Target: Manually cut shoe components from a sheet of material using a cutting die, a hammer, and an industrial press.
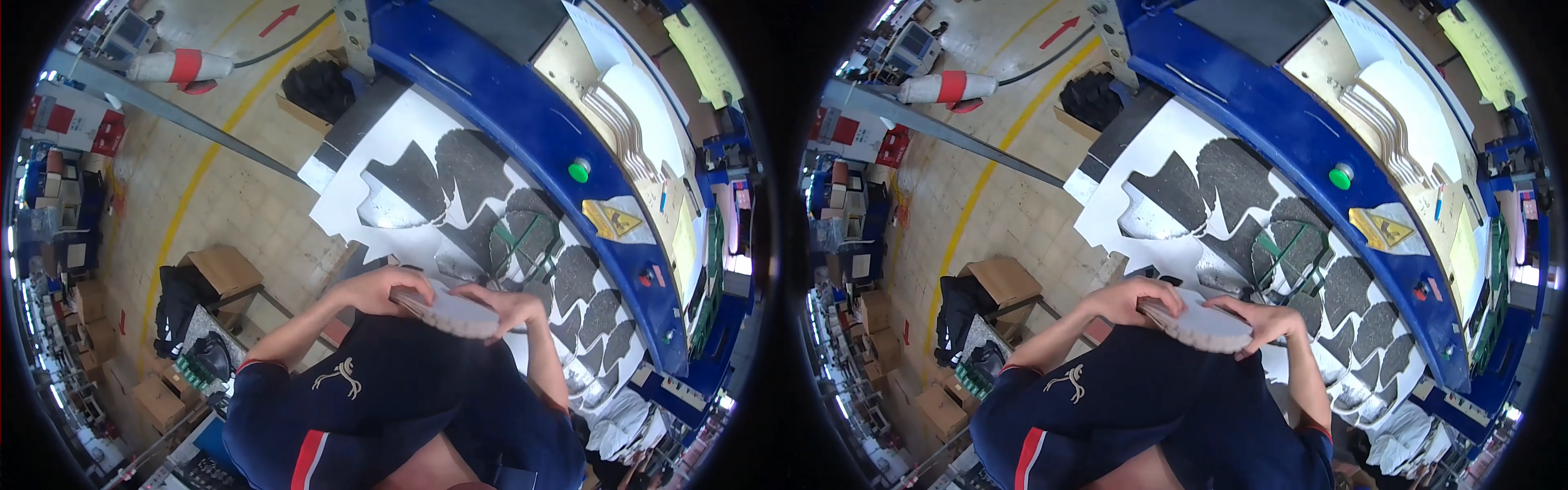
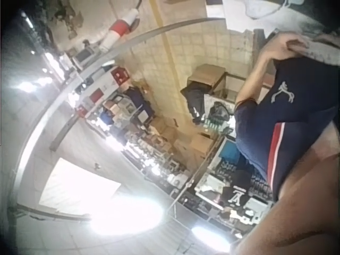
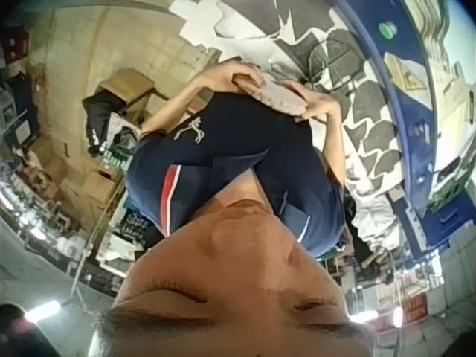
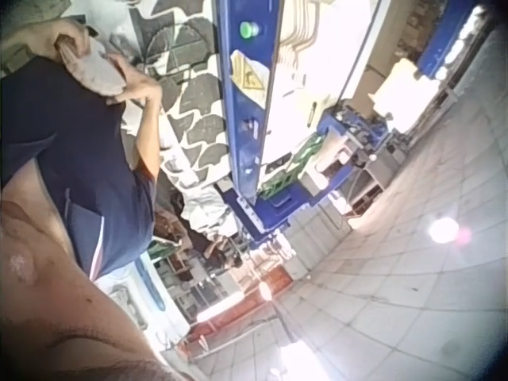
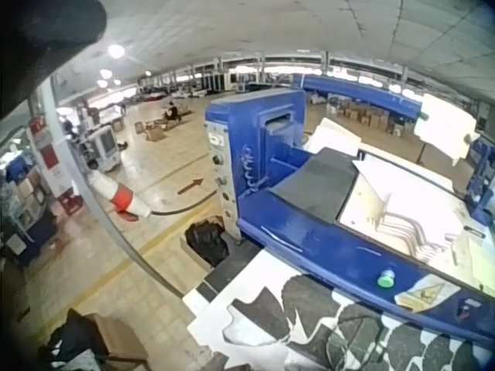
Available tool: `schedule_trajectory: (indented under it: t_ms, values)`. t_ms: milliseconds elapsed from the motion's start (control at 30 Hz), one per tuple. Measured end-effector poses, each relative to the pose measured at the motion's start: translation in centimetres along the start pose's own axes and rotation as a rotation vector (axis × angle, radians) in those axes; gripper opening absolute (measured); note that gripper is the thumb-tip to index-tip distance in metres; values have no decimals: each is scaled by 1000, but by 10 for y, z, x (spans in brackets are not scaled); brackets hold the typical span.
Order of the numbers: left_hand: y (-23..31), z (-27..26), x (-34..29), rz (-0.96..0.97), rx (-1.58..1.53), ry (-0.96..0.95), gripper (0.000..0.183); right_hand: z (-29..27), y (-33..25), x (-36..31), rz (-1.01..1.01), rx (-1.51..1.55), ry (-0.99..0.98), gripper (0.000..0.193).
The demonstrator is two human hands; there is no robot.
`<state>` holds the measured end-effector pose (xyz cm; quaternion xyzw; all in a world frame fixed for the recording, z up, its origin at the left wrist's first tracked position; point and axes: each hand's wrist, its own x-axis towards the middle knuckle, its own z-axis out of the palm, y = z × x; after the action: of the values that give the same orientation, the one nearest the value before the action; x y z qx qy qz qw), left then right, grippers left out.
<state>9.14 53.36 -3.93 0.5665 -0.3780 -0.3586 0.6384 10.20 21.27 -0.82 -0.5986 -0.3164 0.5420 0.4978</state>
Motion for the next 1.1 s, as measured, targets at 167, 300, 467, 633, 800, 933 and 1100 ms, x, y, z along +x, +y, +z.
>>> schedule_trajectory:
  t_ms: [167,300,467,633,800,933,1100]
  values:
    - [-1,-13,2,-180,201,-81,93,3,7,-8,130,46,233,97]
    - [2,-22,13,-299,-38,-205,102,4,-19,-19,264,-17,288,84]
    - [-9,-20,35,-277,-215,-166,120,2,-7,-49,145,-31,457,71]
    - [4,-4,71,-237,-83,-373,103,44,5,-71,-159,-336,964,57]
    - [39,-19,103,-474,-155,-326,56,48,-24,-114,186,-180,913,51]
    - [161,-51,185,-263,150,168,66,-4,-92,-146,80,-471,1538,58]
    - [239,-124,334,124,658,488,38,-149,-194,-205,115,-497,1798,45]
